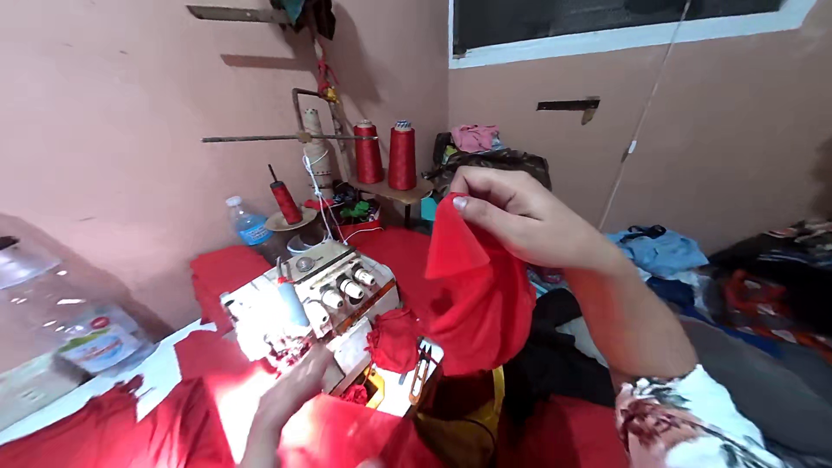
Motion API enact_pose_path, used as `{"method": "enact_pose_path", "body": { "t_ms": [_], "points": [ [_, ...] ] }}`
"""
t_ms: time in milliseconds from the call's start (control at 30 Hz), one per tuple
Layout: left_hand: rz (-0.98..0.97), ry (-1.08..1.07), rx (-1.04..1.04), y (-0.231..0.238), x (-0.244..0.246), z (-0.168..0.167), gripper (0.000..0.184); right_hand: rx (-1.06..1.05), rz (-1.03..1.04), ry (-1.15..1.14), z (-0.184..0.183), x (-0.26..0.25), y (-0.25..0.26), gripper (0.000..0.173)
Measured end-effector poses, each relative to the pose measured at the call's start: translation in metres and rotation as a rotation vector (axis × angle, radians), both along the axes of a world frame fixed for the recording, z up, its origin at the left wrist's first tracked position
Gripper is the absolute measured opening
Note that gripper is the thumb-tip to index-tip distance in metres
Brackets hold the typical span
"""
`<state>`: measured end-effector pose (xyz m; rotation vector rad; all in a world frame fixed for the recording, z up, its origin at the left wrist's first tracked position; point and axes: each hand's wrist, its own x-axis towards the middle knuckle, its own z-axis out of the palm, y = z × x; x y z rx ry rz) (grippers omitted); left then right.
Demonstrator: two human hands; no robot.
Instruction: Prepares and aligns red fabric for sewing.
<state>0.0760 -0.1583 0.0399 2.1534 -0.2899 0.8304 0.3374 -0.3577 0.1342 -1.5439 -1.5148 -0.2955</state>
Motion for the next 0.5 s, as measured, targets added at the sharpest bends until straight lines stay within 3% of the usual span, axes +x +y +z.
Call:
{"method": "enact_pose_path", "body": {
  "t_ms": [67, 100, 133, 200, 233, 300, 400, 433, 467, 500],
  "points": [
    [-0.008, -0.039, -0.048, -0.023, 0.035, 0.018, 0.088, -0.026, 0.104, -0.071, 0.022, -0.025, 0.015, 0.025],
    [0.001, -0.073, -0.102, -0.029, 0.048, 0.024, 0.092, -0.034, 0.154, -0.081, 0.030, -0.034, 0.022, 0.027],
    [0.005, -0.109, -0.170, -0.032, 0.056, 0.029, 0.081, -0.034, 0.192, -0.077, 0.037, -0.042, 0.029, 0.028],
    [-0.027, -0.128, -0.339, -0.032, 0.058, 0.044, 0.025, -0.013, 0.239, -0.037, 0.050, -0.055, 0.037, 0.028],
    [-0.044, -0.106, -0.435, -0.031, 0.051, 0.052, 0.008, 0.007, 0.243, -0.018, 0.055, -0.060, 0.040, 0.028],
    [-0.017, -0.053, -0.562, -0.031, 0.032, 0.065, 0.023, 0.089, 0.290, -0.059, 0.063, -0.054, 0.054, 0.028],
    [-0.187, 0.051, -0.521, -0.031, -0.004, 0.062, 0.020, 0.532, 0.913, -0.276, 0.062, 0.005, 0.133, 0.023],
    [-0.232, 0.095, -0.444, -0.035, -0.018, 0.055, 0.021, 0.521, 0.814, -0.142, 0.059, -0.013, 0.124, 0.025],
    [-0.234, 0.169, -0.343, -0.039, -0.030, 0.047, 0.025, 0.338, 0.467, 0.105, 0.063, -0.054, 0.089, 0.029],
    [-0.246, 0.246, -0.266, -0.041, -0.040, 0.036, 0.028, 0.271, 0.302, 0.260, 0.066, -0.081, 0.071, 0.027]
  ]
}}
